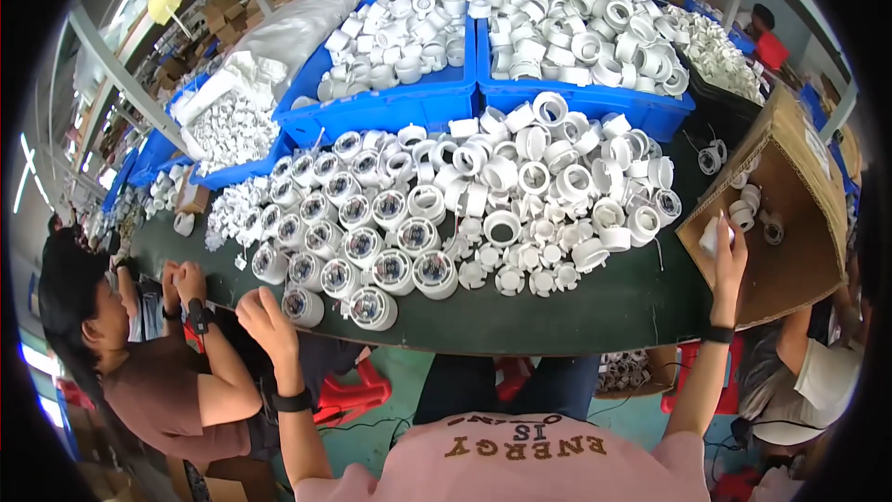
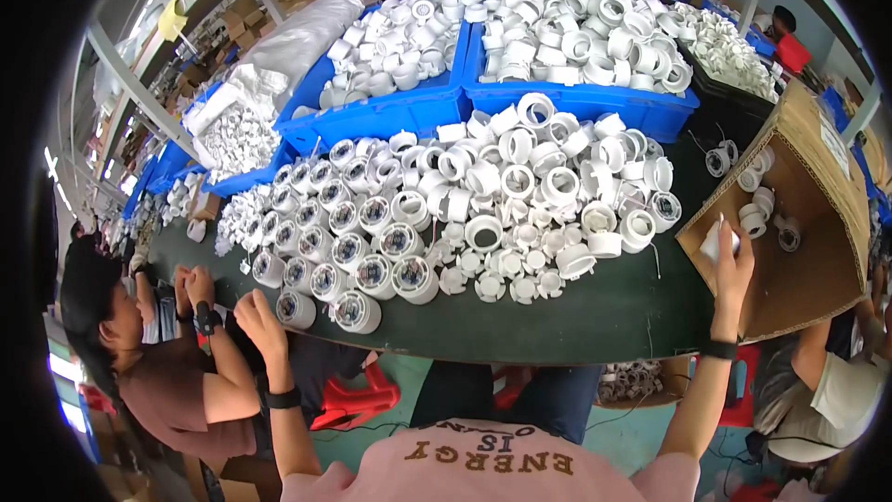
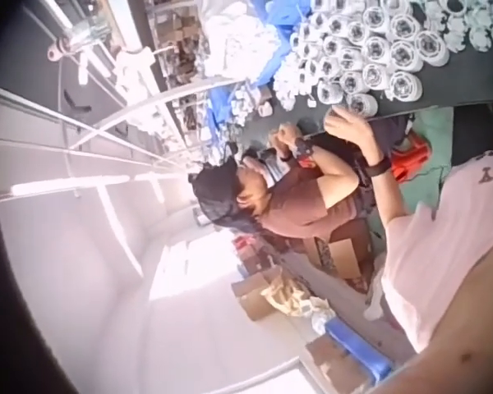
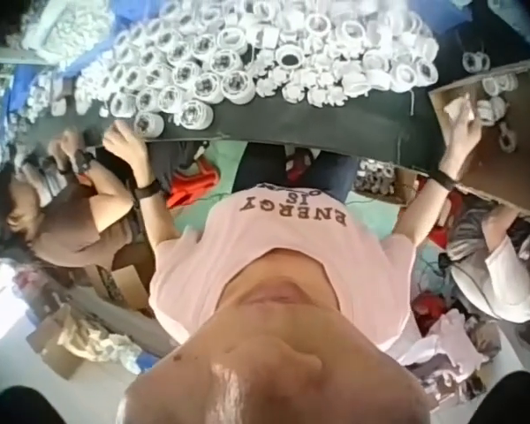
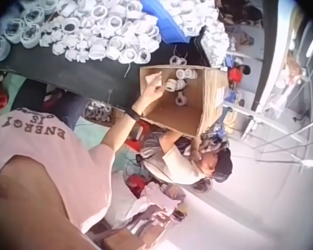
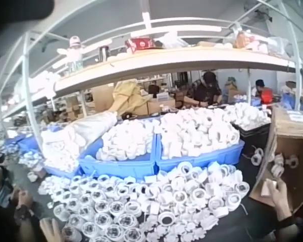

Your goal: The person assembles camera components by hand, fitting internal modules into housings and tucking in wires before joining them with bases. The completed units are then placed into a cardboard box, and the process is repeated with new components.

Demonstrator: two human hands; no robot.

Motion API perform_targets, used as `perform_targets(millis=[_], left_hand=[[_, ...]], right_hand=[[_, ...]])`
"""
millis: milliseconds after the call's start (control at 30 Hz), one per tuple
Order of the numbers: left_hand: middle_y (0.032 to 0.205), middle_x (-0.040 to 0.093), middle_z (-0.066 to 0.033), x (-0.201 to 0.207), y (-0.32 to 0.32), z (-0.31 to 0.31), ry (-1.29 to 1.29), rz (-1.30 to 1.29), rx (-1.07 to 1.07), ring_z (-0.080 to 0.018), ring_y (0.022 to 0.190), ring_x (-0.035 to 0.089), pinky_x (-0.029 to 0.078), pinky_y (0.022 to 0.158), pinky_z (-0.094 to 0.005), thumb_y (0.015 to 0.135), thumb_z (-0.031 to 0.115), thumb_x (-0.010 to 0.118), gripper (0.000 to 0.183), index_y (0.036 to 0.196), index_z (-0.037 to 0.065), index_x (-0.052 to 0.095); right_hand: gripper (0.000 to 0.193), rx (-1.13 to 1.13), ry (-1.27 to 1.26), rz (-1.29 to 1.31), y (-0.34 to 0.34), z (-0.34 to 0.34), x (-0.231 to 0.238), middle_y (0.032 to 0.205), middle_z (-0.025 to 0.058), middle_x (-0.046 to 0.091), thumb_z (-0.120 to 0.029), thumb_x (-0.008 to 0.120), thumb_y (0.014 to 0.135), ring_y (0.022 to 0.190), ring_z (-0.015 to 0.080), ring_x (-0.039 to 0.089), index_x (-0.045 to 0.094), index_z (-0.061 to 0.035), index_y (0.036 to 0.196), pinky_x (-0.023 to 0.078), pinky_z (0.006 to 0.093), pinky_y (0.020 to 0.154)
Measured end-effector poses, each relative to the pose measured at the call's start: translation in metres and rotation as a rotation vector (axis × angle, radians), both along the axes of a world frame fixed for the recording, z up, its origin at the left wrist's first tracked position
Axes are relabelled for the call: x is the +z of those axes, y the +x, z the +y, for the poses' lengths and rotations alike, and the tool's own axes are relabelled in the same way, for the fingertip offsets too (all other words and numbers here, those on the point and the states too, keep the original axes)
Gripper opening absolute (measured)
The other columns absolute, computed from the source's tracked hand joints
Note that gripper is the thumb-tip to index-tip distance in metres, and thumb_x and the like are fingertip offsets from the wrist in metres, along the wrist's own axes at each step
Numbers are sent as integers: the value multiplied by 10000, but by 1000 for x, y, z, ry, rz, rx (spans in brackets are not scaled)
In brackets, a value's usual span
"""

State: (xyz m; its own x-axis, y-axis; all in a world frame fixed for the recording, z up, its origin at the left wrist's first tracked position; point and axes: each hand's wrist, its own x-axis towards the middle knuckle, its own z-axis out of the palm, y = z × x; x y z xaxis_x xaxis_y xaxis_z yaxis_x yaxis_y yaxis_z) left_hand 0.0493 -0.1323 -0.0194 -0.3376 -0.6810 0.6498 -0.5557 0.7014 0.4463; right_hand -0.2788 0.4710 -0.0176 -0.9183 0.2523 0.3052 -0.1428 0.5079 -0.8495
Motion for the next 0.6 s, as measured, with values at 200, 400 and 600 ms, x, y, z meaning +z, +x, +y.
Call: perform_targets(millis=[200,400,600], left_hand=[[994,558,-146,116,-155,31,-28,-91,-685,-300,927,516,395,826,-385,813,116,610,248,1021,-7,554],[1096,560,-211,117,-384,-64,33,-681,-935,-343,1033,540,432,873,-392,765,181,650,451,1195,93,545],[1289,467,-259,71,-506,-102,132,-1134,-749,-366,1210,454,374,984,-399,717,125,592,788,1432,186,267]], right_hand=[[408,194,-375,-84,86,-83,9,877,-4,531,-265,521,925,621,33,436,473,-44,1264,322,172,476],[431,59,-319,-52,97,-109,-10,901,20,554,-281,416,971,589,33,410,432,-55,1338,330,170,488],[465,-115,-152,-115,98,-108,-30,975,9,564,-338,441,947,544,16,350,464,-52,1313,248,162,453]])
